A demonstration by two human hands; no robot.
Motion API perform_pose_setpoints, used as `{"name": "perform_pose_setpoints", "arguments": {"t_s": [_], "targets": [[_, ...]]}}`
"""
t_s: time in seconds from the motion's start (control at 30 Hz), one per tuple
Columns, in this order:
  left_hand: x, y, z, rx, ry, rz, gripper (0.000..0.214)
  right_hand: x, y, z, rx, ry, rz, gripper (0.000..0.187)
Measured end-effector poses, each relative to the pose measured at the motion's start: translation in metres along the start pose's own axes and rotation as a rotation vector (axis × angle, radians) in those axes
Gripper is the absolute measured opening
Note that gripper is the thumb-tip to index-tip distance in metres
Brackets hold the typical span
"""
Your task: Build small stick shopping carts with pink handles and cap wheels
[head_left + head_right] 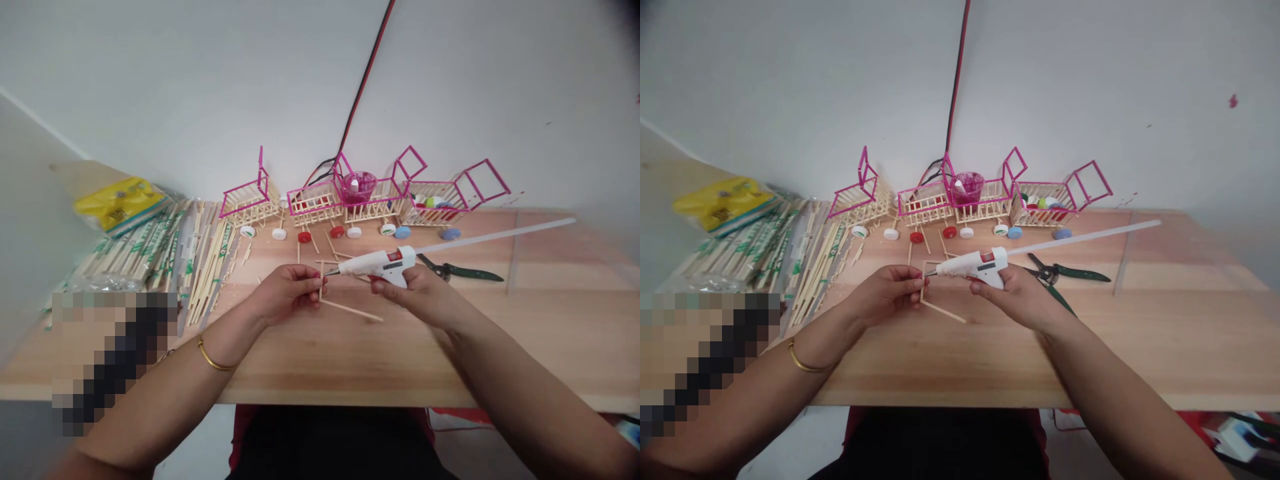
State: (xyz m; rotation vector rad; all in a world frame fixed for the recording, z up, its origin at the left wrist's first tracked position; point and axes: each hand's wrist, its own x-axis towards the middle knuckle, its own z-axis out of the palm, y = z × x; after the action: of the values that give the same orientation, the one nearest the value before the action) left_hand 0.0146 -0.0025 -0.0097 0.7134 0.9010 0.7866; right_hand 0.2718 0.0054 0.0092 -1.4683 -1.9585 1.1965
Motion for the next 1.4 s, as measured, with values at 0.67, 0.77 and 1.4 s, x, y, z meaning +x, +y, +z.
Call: {"name": "perform_pose_setpoints", "arguments": {"t_s": [0.67,0.77,1.4], "targets": [[0.0,-0.001,0.0,0.011,-0.004,-0.002,0.03,0.002,-0.001,0.001,-0.085,-0.007,-0.021,0.035],[0.0,0.0,0.0,0.006,0.0,-0.005,0.03,0.002,0.001,0.001,-0.07,-0.003,0.002,0.035],[-0.002,0.003,-0.003,0.067,-0.05,0.023,0.026,-0.035,0.012,-0.072,-0.132,0.401,0.244,0.043]]}}
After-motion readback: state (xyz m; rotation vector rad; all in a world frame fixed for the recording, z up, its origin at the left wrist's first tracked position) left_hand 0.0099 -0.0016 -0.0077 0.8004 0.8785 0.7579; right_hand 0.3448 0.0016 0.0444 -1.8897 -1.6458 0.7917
